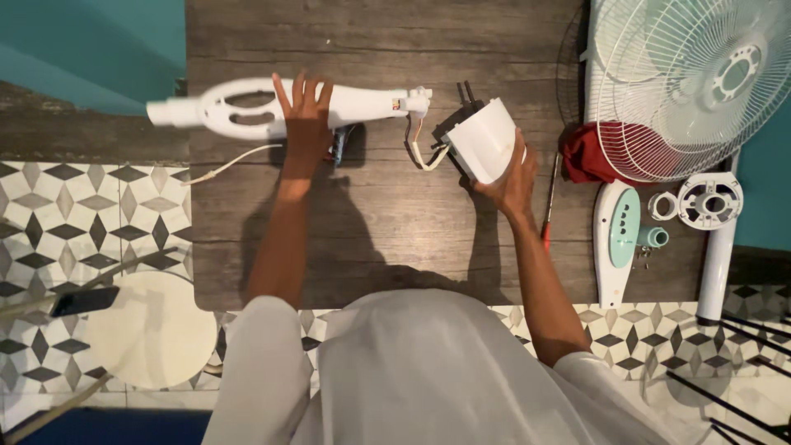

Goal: The person disassembles a standing electric fan on a wooden table. They remove the front grille, fan blades, and rear grille, then detach the motor housing and separate internal components using a screwdriver. The parts are placed on the table as they are removed.

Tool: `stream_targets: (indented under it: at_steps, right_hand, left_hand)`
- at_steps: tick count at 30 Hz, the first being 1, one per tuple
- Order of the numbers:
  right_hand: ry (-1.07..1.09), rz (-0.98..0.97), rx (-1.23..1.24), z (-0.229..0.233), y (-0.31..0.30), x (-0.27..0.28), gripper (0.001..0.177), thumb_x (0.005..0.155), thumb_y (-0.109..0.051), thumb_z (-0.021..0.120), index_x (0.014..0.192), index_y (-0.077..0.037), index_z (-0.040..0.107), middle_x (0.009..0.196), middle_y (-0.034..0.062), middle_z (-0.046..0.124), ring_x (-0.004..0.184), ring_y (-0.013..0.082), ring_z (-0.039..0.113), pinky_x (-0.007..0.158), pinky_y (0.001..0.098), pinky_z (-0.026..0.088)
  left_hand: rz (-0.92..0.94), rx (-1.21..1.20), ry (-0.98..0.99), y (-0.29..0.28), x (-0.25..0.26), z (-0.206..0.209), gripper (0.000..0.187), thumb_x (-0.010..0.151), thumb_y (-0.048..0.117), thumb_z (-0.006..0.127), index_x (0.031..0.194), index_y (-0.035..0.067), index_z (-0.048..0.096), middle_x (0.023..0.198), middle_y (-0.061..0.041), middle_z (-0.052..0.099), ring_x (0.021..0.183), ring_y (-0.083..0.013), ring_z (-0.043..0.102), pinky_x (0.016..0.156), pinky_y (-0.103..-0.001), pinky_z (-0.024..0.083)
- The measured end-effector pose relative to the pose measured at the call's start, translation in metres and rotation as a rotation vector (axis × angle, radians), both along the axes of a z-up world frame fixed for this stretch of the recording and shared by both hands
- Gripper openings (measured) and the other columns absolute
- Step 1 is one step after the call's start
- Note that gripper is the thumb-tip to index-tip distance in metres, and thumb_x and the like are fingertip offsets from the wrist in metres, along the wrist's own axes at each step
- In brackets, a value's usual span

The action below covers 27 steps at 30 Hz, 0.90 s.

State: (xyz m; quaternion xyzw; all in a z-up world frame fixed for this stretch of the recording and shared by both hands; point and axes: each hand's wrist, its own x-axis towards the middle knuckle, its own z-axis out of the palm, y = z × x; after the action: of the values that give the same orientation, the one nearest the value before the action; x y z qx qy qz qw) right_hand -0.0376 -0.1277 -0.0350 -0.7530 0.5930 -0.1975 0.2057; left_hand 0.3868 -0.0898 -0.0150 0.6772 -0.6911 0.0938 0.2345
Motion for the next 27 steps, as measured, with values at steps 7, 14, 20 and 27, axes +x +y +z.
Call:
stream_targets:
  at_steps: [7,14,20,27]
  right_hand:
    - [0.064,-0.127,-0.033,-0.004,0.019,0.02,0.139,0.05,-0.02,0.102,0.162,-0.017,0.021,0.148,0.0283,0.036,0.133,0.0515,0.04,0.108,0.0602,0.041]
    - [0.08,-0.146,-0.05,-0.011,0.022,0.023,0.139,0.049,-0.019,0.102,0.163,-0.017,0.021,0.149,0.0295,0.035,0.134,0.0518,0.04,0.107,0.0603,0.042]
    - [0.063,-0.155,-0.07,-0.006,0.025,0.026,0.142,0.045,-0.021,0.103,0.161,-0.017,0.022,0.151,0.0296,0.034,0.136,0.052,0.038,0.109,0.0606,0.039]
    - [0.052,-0.164,-0.114,-0.001,0.026,0.033,0.14,0.044,-0.017,0.103,0.16,-0.016,0.024,0.149,0.0281,0.037,0.134,0.0504,0.04,0.109,0.0591,0.04]
  left_hand:
    - [-0.148,-0.04,-0.056,-0.058,0.024,-0.022,0.044,0.09,-0.009,0.064,0.132,0.004,0.069,0.145,-0.016,0.058,0.153,-0.038,0.038,0.122,-0.074,0.005]
    - [-0.082,0.159,-0.183,-0.117,0.025,-0.062,0.055,0.081,-0.006,0.063,0.125,0.025,0.074,0.154,-0.02,0.047,0.153,-0.0411,0.024,0.11,-0.079,0.0]
    - [-0.192,0.121,-0.029,-0.128,0.012,-0.078,0.033,0.1,0.01,0.063,0.129,0.021,0.071,0.159,-0.022,0.043,0.156,-0.0415,0.026,0.12,-0.076,0.011]
    - [0.118,0.084,0.24,-0.067,0.039,-0.098,0.065,0.081,0.012,0.068,0.146,0.012,0.06,0.15,-0.034,0.043,0.139,-0.0493,0.038,0.113,-0.057,0.034]
